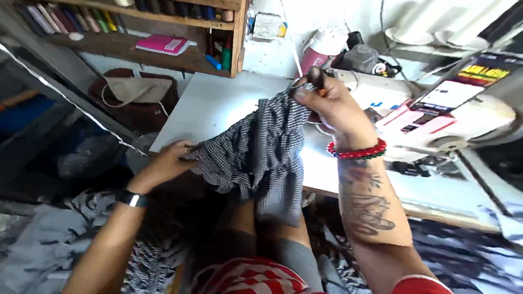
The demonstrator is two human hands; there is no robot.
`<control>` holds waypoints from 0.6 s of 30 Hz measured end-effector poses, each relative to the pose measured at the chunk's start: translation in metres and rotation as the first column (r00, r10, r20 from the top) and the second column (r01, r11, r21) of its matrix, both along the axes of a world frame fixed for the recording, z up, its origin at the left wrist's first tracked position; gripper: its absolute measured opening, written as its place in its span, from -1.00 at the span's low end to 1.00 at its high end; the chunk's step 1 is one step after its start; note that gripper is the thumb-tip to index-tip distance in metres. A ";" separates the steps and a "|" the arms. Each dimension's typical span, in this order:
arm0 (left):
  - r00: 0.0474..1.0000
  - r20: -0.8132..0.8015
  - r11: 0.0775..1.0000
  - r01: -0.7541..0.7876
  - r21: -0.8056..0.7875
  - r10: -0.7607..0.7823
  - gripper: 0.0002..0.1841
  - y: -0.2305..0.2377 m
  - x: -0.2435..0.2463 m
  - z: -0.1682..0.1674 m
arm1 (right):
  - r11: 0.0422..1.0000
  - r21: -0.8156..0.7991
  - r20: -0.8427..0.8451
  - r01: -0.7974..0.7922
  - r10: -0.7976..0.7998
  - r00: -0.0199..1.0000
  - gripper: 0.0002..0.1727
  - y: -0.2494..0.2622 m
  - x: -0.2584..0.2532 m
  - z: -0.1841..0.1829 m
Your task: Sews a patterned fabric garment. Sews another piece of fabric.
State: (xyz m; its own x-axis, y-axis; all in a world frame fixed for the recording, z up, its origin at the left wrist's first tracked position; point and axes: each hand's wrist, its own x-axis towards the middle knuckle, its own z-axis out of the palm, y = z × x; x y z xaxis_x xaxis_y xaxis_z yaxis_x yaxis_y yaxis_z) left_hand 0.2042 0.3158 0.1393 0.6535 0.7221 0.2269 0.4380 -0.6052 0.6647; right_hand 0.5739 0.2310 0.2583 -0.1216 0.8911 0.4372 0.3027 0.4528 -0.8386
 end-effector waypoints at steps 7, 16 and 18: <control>0.879 0.446 0.966 -0.238 0.099 0.170 -0.82 -0.040 -0.041 0.076 | 0.992 0.026 0.146 0.127 -0.130 0.981 -0.93 0.005 0.016 0.001; 0.864 0.457 0.919 -0.335 0.206 0.212 -0.63 -0.054 -0.073 0.096 | 0.995 0.080 0.149 0.065 -0.076 0.986 -0.90 -0.008 -0.012 -0.011; 0.856 0.452 0.919 -0.357 0.166 0.251 -0.54 -0.057 -0.082 0.099 | 0.995 0.081 0.151 0.063 -0.075 0.986 -0.89 -0.009 -0.017 -0.004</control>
State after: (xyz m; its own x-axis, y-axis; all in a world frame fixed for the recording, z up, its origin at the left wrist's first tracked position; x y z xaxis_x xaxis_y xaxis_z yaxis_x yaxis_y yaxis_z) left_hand 0.1226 0.2585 0.2387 0.2165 0.7589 0.6141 0.3428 -0.6481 0.6800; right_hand 0.5564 0.2220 0.2545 -0.1322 0.8647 0.4845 0.4579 0.4868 -0.7439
